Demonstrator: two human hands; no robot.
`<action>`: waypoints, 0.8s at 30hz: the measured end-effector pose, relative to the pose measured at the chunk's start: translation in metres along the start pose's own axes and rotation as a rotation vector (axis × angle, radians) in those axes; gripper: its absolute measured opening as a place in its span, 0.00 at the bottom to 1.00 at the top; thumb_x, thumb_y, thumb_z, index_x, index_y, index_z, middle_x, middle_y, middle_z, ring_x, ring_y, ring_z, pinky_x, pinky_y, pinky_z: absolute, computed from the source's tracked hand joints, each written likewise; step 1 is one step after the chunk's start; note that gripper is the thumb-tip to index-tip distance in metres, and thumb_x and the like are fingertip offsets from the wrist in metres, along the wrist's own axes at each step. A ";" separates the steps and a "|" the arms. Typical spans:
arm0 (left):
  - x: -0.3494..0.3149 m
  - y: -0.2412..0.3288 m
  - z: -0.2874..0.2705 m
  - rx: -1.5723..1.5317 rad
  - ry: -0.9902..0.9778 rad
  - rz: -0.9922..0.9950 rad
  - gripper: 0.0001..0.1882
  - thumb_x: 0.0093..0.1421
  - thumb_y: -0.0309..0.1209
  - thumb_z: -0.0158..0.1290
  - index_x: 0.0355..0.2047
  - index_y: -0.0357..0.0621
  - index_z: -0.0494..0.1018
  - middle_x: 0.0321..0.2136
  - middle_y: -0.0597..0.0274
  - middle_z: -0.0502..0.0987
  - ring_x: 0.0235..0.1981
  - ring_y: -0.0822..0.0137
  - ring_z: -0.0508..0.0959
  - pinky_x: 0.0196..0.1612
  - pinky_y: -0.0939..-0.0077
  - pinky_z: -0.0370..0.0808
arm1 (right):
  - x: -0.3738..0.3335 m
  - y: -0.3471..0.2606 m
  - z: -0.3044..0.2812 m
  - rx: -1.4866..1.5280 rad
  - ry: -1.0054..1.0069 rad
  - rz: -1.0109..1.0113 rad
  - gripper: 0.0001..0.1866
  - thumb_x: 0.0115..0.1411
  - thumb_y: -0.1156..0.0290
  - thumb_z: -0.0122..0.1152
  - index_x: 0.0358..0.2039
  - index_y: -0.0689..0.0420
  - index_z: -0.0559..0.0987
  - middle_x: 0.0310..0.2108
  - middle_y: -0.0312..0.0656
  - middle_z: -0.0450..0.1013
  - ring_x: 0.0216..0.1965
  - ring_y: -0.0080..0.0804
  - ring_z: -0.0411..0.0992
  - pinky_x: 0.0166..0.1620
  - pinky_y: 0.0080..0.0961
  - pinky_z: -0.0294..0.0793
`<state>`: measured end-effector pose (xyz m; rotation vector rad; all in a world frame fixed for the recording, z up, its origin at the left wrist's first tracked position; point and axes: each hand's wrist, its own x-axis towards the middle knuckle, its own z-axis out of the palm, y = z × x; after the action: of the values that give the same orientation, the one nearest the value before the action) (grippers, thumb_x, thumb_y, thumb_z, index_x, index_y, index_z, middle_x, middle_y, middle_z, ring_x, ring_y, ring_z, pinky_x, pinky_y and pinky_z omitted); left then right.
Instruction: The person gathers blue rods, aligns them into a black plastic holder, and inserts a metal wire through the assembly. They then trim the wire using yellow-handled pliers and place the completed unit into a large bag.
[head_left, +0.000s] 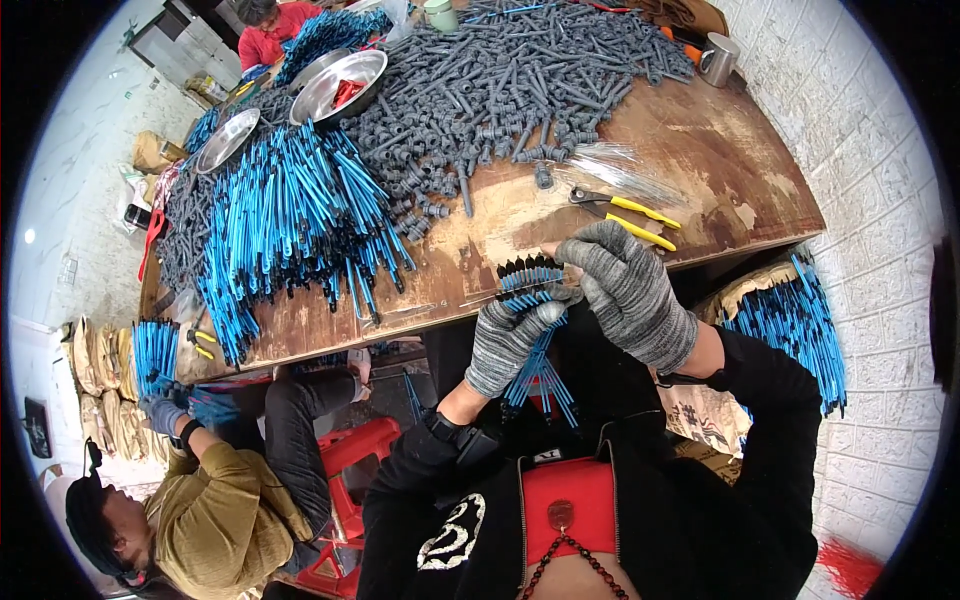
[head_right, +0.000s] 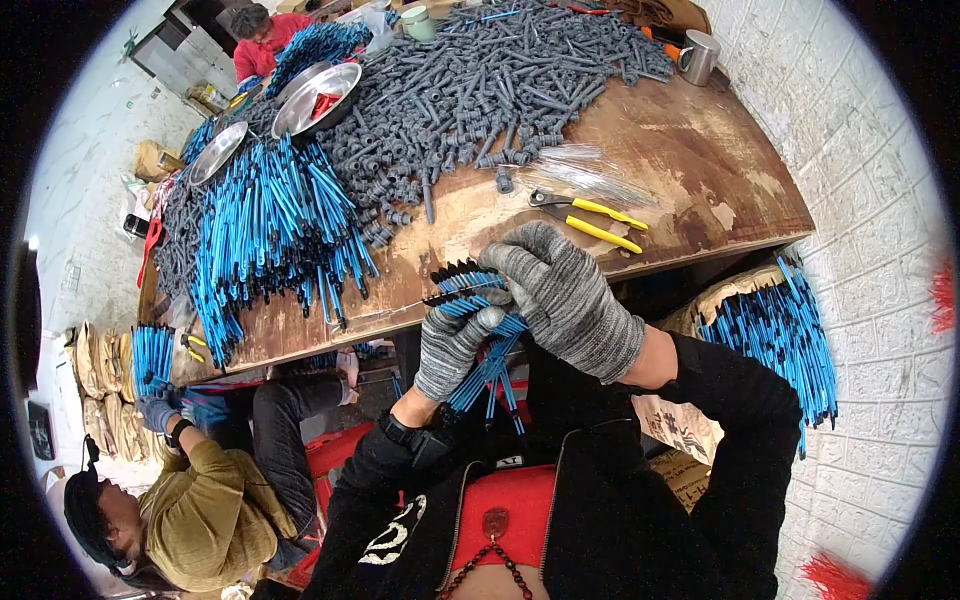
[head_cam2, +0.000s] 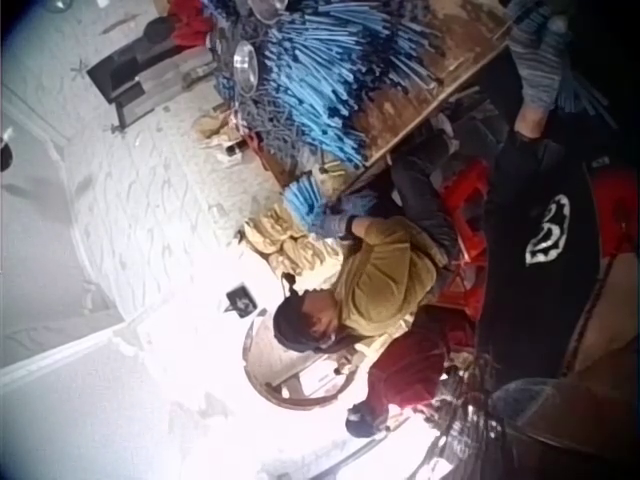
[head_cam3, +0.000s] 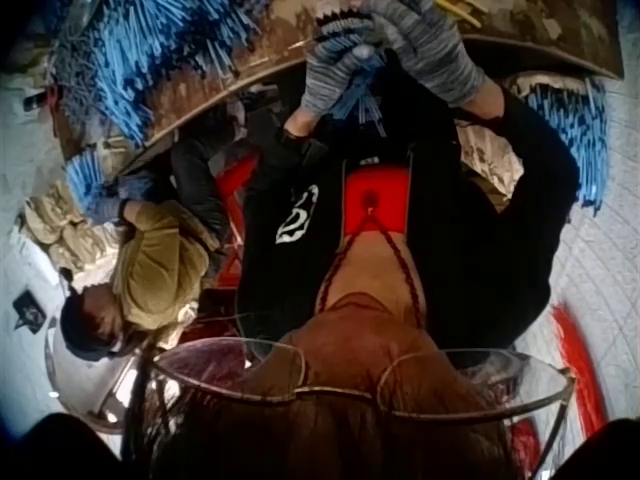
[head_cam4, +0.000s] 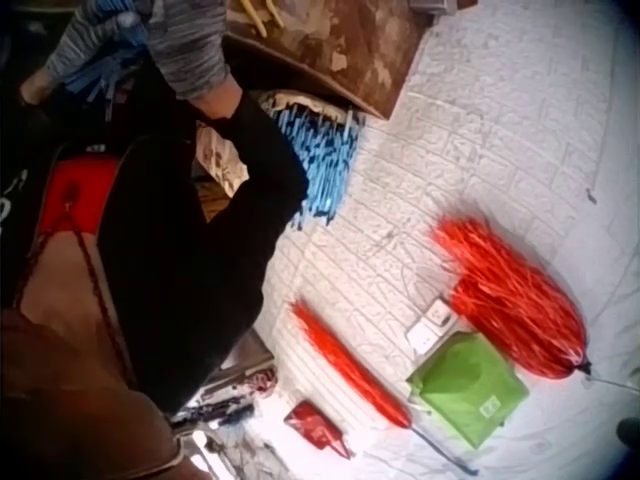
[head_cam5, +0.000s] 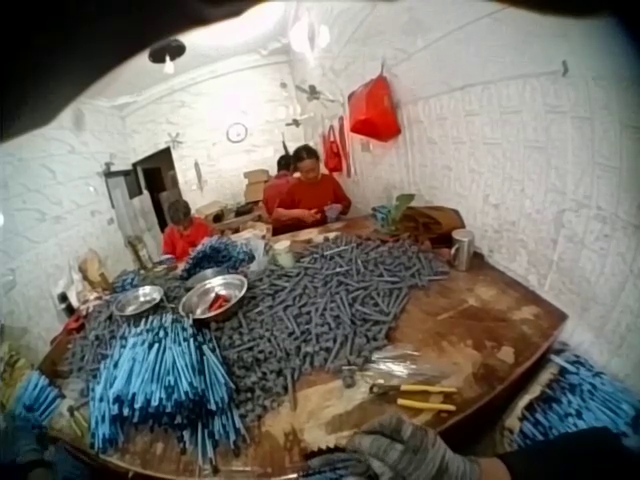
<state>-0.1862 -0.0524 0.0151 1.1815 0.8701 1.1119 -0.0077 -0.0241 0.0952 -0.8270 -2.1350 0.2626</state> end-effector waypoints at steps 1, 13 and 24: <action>0.000 0.000 0.000 -0.012 0.000 -0.018 0.12 0.58 0.27 0.57 0.43 0.41 0.76 0.38 0.66 0.78 0.38 0.76 0.75 0.43 0.79 0.73 | 0.000 0.000 0.001 -0.013 0.025 -0.018 0.17 0.46 0.76 0.57 0.40 0.61 0.77 0.37 0.46 0.69 0.41 0.43 0.68 0.45 0.32 0.71; 0.000 0.006 0.006 -0.105 0.033 -0.022 0.12 0.58 0.26 0.56 0.43 0.42 0.76 0.40 0.66 0.76 0.40 0.76 0.74 0.44 0.80 0.73 | -0.002 -0.002 -0.008 -0.184 -0.096 0.087 0.19 0.49 0.76 0.57 0.45 0.54 0.78 0.36 0.44 0.68 0.41 0.41 0.68 0.44 0.31 0.70; 0.000 -0.001 0.000 0.030 -0.010 0.043 0.12 0.58 0.27 0.56 0.43 0.41 0.76 0.41 0.66 0.76 0.40 0.76 0.74 0.45 0.80 0.71 | -0.001 0.009 -0.003 -0.264 -0.056 -0.142 0.17 0.48 0.75 0.58 0.41 0.59 0.77 0.36 0.44 0.68 0.41 0.42 0.69 0.44 0.32 0.71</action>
<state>-0.1858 -0.0521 0.0139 1.2345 0.8599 1.1298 -0.0011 -0.0183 0.0927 -0.8180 -2.3006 -0.0728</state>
